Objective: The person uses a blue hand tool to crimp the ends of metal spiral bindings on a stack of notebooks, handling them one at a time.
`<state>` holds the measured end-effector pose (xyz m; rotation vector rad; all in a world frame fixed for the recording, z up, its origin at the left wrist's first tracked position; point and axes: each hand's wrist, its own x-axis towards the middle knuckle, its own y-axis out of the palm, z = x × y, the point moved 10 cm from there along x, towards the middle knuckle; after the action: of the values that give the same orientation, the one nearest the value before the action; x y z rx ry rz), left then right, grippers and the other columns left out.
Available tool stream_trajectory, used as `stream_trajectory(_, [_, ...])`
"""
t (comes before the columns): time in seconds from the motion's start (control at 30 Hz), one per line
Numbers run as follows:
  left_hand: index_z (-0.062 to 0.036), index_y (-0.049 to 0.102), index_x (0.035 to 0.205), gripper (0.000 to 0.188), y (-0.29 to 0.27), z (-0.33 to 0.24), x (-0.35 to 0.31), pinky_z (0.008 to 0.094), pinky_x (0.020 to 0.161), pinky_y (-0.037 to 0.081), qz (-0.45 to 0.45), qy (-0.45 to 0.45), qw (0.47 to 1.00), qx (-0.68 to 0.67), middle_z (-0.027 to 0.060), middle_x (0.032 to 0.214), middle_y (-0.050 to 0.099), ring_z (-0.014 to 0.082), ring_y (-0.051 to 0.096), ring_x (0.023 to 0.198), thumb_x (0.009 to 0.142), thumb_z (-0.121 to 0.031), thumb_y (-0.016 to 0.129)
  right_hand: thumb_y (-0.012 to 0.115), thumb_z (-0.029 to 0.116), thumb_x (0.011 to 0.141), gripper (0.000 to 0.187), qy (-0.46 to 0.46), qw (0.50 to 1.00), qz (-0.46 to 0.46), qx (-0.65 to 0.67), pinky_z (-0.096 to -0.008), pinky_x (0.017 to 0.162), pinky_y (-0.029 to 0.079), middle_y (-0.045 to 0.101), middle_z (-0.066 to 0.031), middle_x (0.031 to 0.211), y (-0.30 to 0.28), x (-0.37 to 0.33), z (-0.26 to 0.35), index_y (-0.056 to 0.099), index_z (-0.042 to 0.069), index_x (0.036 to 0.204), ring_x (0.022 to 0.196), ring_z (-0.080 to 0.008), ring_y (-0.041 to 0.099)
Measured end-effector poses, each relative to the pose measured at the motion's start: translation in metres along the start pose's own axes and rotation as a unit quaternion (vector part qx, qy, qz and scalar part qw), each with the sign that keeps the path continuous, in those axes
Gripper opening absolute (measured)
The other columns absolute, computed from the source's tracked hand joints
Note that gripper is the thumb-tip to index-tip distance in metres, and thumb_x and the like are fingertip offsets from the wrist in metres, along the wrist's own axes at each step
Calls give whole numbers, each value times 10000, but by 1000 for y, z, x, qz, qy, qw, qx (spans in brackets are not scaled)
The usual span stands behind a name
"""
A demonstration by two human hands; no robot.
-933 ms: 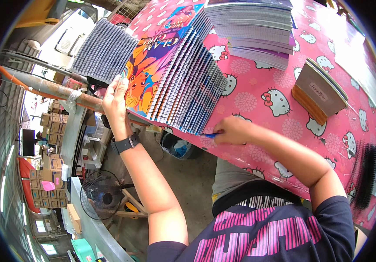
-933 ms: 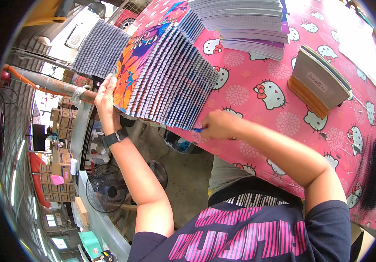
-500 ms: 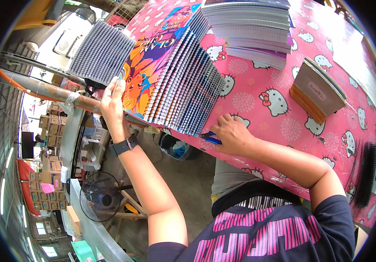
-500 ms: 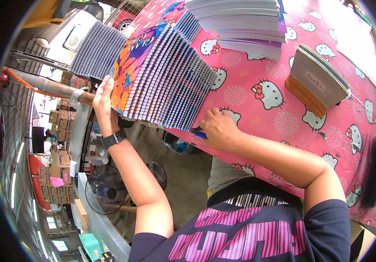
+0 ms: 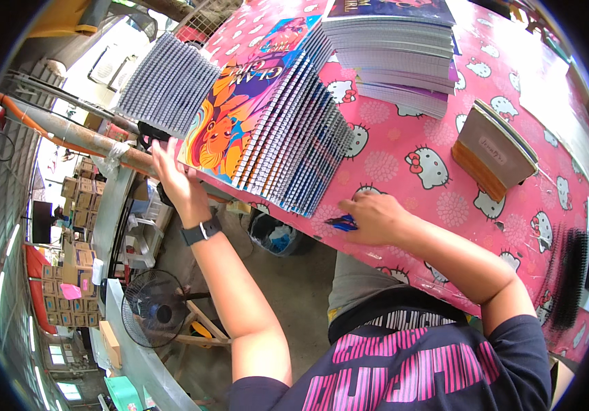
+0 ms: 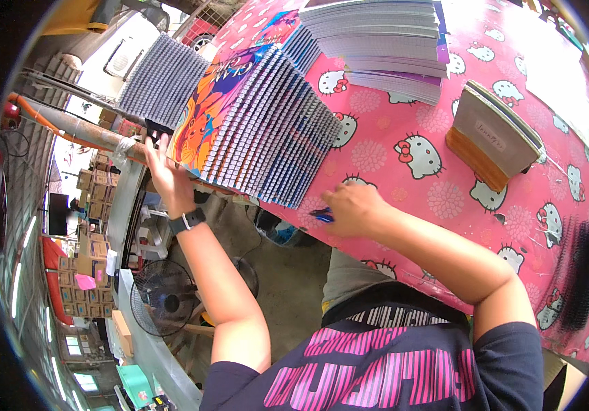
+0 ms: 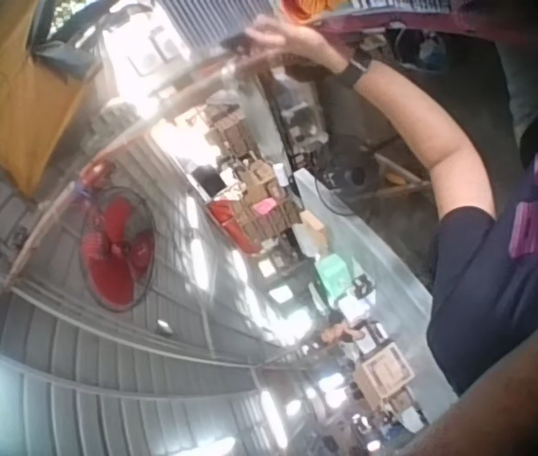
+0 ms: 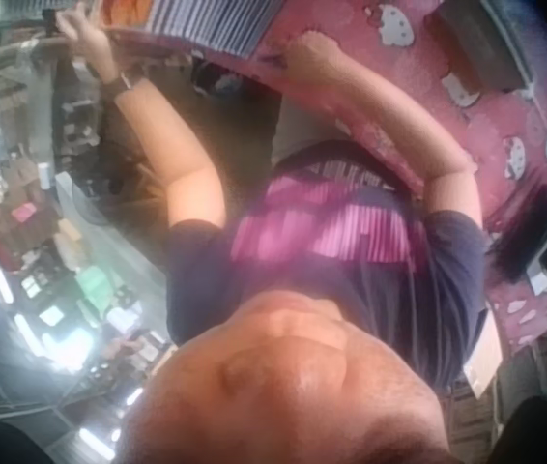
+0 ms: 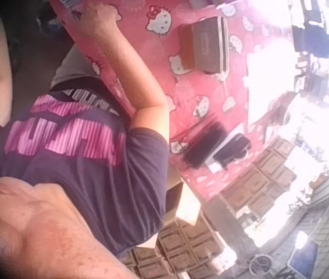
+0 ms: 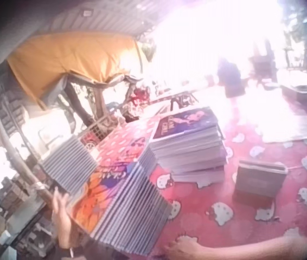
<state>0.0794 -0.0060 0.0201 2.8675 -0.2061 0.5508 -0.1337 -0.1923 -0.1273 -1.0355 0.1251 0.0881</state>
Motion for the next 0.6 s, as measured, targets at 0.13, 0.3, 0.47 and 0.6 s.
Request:
stream_trajectory(0.13, [-23,430,1186,366,-65,120,-34,319,820,373,33,-83,983,158,66,1118,473,160,452,992,839,-138,426,636,350,721,523,-6,991,-5,136,-386,753,478,625,-194,954,-24,-48,-32,540,49,1138,885,-319,604])
stream_trajectory(0.3, [43,582,944,203,-61,187,-67,267,583,426,121,-90,935,322,59,782,624,132,565,674,764,17,492,670,315,743,523,29,952,4,306,-335,766,458,620,-178,926,-23,-78,-58,535,4,1141,859,-239,599])
stream_trajectory(0.47, [43,593,906,174,-32,162,-61,350,576,448,99,49,913,392,158,733,634,277,615,637,766,-30,522,683,286,743,507,11,945,-31,325,-330,791,454,614,-173,961,-18,-79,-55,541,-17,1124,887,-230,596])
stream_trajectory(0.6, [27,562,1002,245,-34,148,-76,370,698,449,93,36,914,393,213,820,618,338,602,809,769,-41,524,681,266,750,508,9,918,-58,391,-309,765,459,624,-126,953,-27,-79,-52,537,-10,1151,854,-189,593])
